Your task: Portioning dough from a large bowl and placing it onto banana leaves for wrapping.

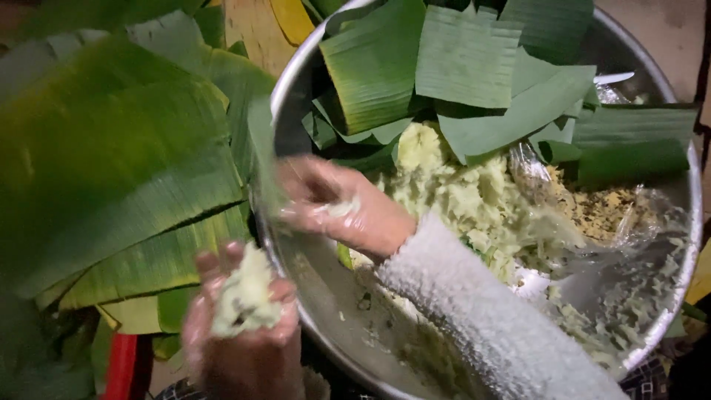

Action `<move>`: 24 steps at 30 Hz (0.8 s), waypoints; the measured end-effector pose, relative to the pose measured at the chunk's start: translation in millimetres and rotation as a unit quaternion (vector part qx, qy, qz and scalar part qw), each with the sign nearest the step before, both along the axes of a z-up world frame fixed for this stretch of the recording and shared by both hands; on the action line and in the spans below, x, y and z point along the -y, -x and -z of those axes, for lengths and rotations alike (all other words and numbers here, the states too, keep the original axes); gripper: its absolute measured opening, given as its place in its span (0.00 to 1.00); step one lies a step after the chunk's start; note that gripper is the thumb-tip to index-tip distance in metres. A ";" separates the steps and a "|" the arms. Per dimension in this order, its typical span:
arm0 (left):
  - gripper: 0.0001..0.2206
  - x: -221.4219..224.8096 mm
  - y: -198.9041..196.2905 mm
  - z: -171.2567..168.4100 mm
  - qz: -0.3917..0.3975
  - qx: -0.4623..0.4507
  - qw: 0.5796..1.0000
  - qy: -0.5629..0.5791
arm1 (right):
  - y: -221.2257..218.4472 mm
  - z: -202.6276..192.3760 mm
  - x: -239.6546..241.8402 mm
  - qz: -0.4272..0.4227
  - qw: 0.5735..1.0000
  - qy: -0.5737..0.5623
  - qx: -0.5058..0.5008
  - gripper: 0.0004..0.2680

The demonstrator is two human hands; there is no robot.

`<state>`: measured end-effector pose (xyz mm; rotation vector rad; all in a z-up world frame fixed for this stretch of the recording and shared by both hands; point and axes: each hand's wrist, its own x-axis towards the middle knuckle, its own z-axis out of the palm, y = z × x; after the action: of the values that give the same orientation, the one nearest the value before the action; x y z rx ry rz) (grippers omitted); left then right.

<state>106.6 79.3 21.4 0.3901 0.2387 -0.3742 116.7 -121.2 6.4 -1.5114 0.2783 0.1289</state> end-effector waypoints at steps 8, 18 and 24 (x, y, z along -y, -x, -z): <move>0.19 -47.1 -17.5 -3.7 0.097 0.084 0.990 0.061 | 22.4 62.3 -19.2 -0.244 0.832 0.423 -0.265 0.11; 0.14 -14.7 -16.1 -1.3 0.135 0.066 0.965 0.213 | -1.2 35.5 -2.1 -0.061 0.888 0.445 -0.097 0.05; 0.10 -4.9 -10.5 -17.5 0.097 0.100 0.987 0.078 | 26.1 -30.5 9.2 -0.114 0.985 0.079 0.101 0.22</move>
<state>117.1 84.2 38.9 0.2938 -0.0268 -0.5386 90.7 -130.4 36.9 -1.6974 -0.0506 0.1365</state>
